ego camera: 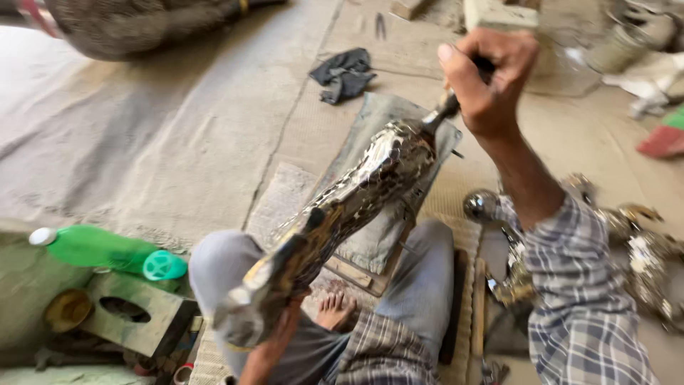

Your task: The person uses a hammer and a small metal punch to engrave patterns on a silver-colored metal vessel. They repeatedly tap the punch against the surface, repositioning it to create a decorative design.

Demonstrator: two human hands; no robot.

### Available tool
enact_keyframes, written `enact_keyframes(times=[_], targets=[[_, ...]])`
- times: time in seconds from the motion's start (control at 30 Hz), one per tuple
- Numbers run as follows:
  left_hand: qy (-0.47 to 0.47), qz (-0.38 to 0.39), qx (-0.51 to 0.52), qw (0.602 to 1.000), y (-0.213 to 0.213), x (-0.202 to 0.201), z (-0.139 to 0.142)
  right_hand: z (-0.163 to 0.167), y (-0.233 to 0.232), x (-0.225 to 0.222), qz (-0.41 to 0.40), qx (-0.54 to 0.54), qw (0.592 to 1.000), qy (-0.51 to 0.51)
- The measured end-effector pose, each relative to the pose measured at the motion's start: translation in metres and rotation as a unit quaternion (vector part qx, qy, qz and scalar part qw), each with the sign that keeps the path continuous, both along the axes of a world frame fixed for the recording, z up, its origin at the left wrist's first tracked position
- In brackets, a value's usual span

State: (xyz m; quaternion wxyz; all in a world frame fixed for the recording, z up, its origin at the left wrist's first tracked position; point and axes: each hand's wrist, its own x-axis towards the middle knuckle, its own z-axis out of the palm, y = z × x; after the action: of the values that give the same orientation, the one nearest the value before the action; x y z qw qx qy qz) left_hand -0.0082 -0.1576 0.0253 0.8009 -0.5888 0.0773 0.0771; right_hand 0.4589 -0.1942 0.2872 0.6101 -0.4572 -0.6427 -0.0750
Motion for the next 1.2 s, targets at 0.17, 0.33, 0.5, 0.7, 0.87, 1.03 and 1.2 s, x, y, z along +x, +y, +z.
enact_keyframes(times=[0.17, 0.33, 0.5, 0.7, 0.87, 1.03, 1.2], targets=[[0.267, -0.001, 0.746, 0.61, -0.025, 0.034, -0.007, -0.021, 0.014, -0.006, -0.088, -0.024, 0.994, -0.066], [0.208, -0.239, 0.702, 0.638, -0.024, 0.03, 0.008, -0.026, 0.031, -0.041, -0.062, -0.005, 0.993, -0.101], [0.2, -0.247, 0.901, 0.294, -0.027, 0.008, -0.003, -0.03, 0.015, -0.077, 0.034, -0.073, 0.995, -0.051], [0.204, -0.057, 0.977, -0.02, -0.053, -0.019, 0.018, 0.016, -0.025, -0.13, -0.032, -0.187, 0.981, -0.046], [0.184, -0.077, 0.979, 0.051, -0.057, -0.005, 0.066, 0.05, -0.03, -0.152, -0.029, -0.152, 0.986, -0.063], [0.154, -0.181, 0.971, 0.037, -0.05, -0.008, 0.076, 0.006, -0.021, -0.127, 0.007, -0.093, 0.996, -0.012], [0.157, -0.17, 0.973, -0.003, -0.053, -0.005, 0.071, -0.015, 0.007, -0.13, 0.019, -0.066, 0.998, -0.002]])
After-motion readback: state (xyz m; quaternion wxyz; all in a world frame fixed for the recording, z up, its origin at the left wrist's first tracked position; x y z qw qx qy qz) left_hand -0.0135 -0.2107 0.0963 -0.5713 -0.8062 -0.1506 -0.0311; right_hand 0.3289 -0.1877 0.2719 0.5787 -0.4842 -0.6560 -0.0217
